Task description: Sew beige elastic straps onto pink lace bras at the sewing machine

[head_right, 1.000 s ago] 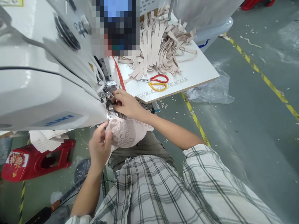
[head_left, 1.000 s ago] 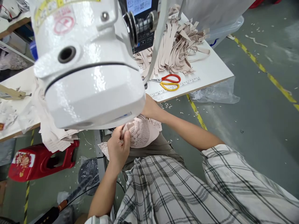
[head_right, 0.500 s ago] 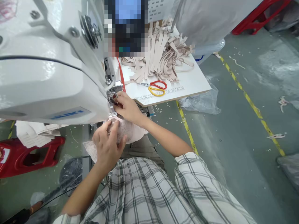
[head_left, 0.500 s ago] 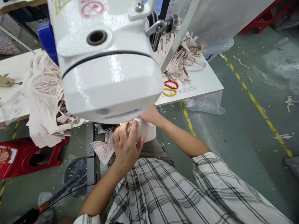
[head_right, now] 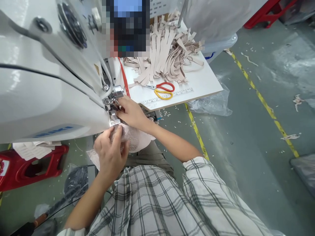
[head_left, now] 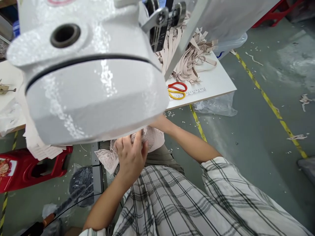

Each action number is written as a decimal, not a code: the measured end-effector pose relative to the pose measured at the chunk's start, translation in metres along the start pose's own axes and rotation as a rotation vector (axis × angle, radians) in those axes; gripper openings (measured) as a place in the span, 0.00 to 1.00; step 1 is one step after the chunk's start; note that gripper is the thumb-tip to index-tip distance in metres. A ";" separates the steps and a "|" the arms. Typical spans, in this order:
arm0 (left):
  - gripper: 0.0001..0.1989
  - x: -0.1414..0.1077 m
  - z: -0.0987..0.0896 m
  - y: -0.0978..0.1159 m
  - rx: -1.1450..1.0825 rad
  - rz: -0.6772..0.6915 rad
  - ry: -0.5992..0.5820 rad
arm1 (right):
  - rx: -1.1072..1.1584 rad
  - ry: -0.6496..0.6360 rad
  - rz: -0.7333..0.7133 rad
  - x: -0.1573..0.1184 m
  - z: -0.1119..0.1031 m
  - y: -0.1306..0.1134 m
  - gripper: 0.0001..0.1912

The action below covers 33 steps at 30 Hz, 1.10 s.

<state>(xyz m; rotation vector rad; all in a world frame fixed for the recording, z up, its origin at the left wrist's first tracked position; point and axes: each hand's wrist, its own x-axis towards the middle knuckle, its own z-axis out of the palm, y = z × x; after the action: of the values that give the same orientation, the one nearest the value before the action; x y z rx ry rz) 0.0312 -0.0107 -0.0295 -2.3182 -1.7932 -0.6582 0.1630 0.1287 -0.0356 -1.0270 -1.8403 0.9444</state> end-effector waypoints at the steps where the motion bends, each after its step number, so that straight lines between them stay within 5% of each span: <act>1: 0.24 0.000 0.000 0.000 -0.001 0.004 0.001 | 0.004 -0.004 0.008 0.000 0.000 0.000 0.07; 21: 0.25 0.002 0.000 0.001 -0.069 -0.008 0.020 | 0.045 0.020 -0.077 0.004 0.002 0.011 0.02; 25: 0.24 -0.005 0.000 -0.011 -0.162 -0.026 0.127 | 0.162 0.095 -0.032 -0.006 0.002 0.011 0.07; 29: 0.19 -0.012 0.010 -0.028 -0.434 -0.233 0.248 | 0.328 0.163 0.124 -0.028 0.001 0.013 0.13; 33: 0.22 -0.011 0.024 -0.040 -0.855 -0.560 0.111 | 0.359 0.144 0.181 -0.053 0.001 0.014 0.16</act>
<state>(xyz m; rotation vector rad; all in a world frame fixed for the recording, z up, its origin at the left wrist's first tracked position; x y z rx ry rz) -0.0028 -0.0007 -0.0624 -2.0416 -2.4451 -1.9087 0.1842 0.0859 -0.0631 -1.0167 -1.4114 1.2234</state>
